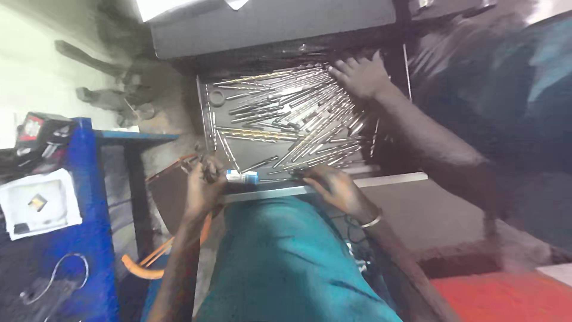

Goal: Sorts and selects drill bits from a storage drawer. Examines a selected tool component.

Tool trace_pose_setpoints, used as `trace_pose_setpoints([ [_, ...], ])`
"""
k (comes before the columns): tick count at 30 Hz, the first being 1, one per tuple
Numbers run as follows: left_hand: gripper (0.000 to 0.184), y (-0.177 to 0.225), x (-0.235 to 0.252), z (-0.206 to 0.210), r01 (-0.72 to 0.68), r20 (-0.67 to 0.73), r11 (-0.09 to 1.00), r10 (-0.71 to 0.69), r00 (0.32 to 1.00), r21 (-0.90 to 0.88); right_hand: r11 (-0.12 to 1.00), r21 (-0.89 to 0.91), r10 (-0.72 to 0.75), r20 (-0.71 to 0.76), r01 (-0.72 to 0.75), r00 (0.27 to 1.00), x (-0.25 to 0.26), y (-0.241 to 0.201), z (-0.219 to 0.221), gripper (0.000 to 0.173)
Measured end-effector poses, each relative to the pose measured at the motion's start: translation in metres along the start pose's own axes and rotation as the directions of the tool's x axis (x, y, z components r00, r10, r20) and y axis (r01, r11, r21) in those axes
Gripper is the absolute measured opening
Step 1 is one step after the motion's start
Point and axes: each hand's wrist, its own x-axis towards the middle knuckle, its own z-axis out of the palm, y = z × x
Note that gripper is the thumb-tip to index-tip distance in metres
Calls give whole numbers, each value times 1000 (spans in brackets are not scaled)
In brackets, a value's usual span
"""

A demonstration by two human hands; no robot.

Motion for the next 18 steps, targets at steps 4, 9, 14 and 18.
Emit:
trace_pose_setpoints([
  [4, 22, -3, -2, 2, -5, 14, 999, 6, 1000, -53, 1000, 7, -2, 2, 2, 1000, -1, 1, 0, 37],
  [9, 24, -3, -4, 4, 18, -1, 999, -18, 1000, -45, 1000, 18, 7, 0, -7, 1000, -4, 0, -2, 36],
  [14, 26, -2, -6, 4, 57, 3, 995, -57, 998, -82, 1000, 0, 12, 1, -12, 1000, -8, 0, -4, 39],
  [18, 28, -5, -7, 8, 5, 30, 995, -2, 1000, -97, 1000, 0, 26, -2, -26, 1000, -14, -2, -4, 37],
])
